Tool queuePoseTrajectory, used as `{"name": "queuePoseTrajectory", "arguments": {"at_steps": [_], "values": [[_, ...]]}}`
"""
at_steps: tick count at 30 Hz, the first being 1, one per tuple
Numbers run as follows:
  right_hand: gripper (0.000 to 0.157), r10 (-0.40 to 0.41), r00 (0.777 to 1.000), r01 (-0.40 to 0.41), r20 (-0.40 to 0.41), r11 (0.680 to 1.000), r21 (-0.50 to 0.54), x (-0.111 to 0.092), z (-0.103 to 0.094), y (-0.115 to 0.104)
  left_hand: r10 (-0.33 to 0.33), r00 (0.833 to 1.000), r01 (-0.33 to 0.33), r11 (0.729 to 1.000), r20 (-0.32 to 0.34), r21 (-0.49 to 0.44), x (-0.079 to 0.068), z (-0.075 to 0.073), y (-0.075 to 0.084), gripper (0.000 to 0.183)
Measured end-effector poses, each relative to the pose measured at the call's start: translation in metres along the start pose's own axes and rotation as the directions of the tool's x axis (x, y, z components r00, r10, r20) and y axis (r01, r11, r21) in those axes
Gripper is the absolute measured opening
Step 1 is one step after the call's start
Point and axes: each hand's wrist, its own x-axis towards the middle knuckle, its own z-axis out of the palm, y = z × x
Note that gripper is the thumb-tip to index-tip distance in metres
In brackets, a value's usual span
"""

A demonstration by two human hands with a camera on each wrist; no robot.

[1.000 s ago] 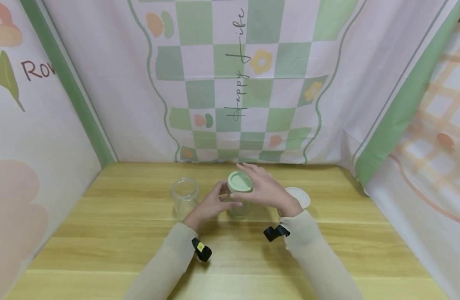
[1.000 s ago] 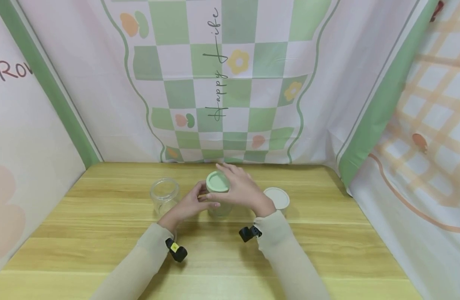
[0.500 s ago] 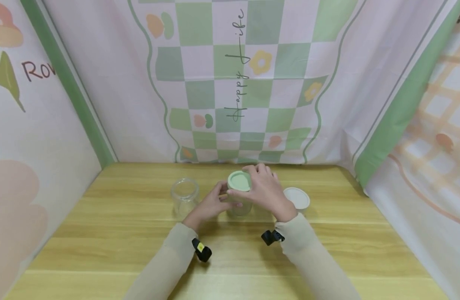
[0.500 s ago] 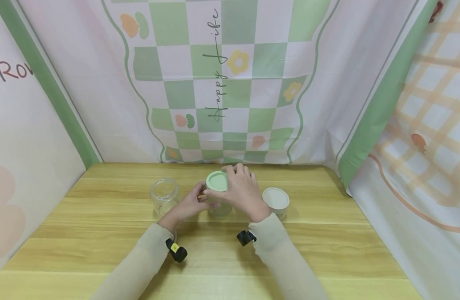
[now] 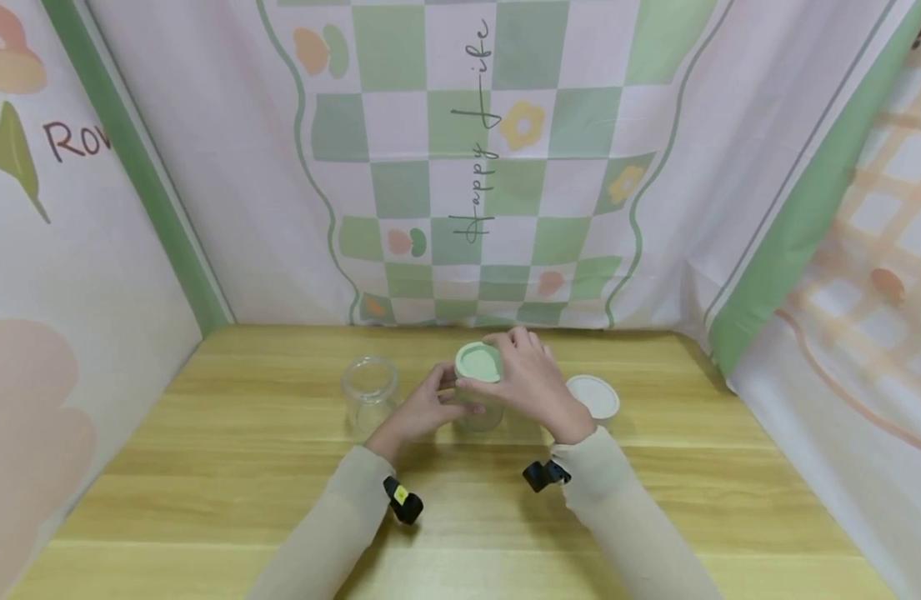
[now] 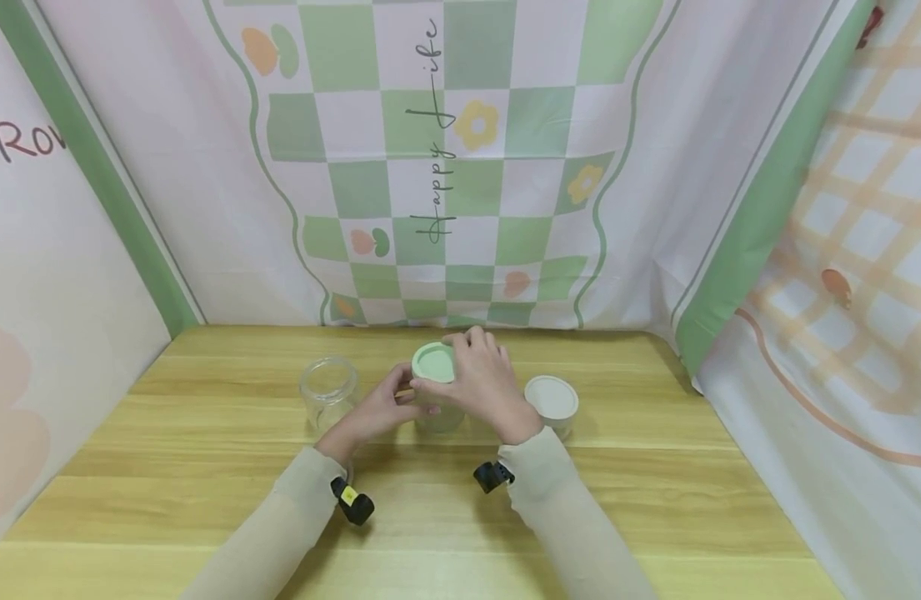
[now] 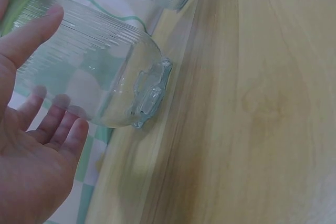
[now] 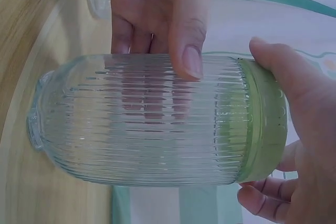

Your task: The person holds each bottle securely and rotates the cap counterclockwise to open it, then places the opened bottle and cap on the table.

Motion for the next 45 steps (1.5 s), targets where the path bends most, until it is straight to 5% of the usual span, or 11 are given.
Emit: {"name": "queuePoseTrajectory", "arguments": {"at_steps": [21, 31, 45], "values": [[0.076, -0.090, 0.995, 0.080, 0.047, 0.977, 0.197, 0.000, -0.001, 0.014, 0.037, 0.999, -0.038, 0.999, 0.016, 0.029, 0.000, 0.001, -0.001, 0.081], [0.073, -0.147, 0.976, 0.103, 0.158, 0.960, 0.260, -0.001, -0.008, 0.016, 0.056, 0.998, -0.056, 0.998, 0.020, 0.014, 0.000, 0.001, -0.003, 0.080], [0.077, -0.215, 0.958, 0.141, 0.189, 0.929, 0.343, -0.002, -0.005, 0.020, 0.052, 0.998, -0.053, 0.998, 0.026, 0.034, 0.000, 0.000, -0.002, 0.087]]}}
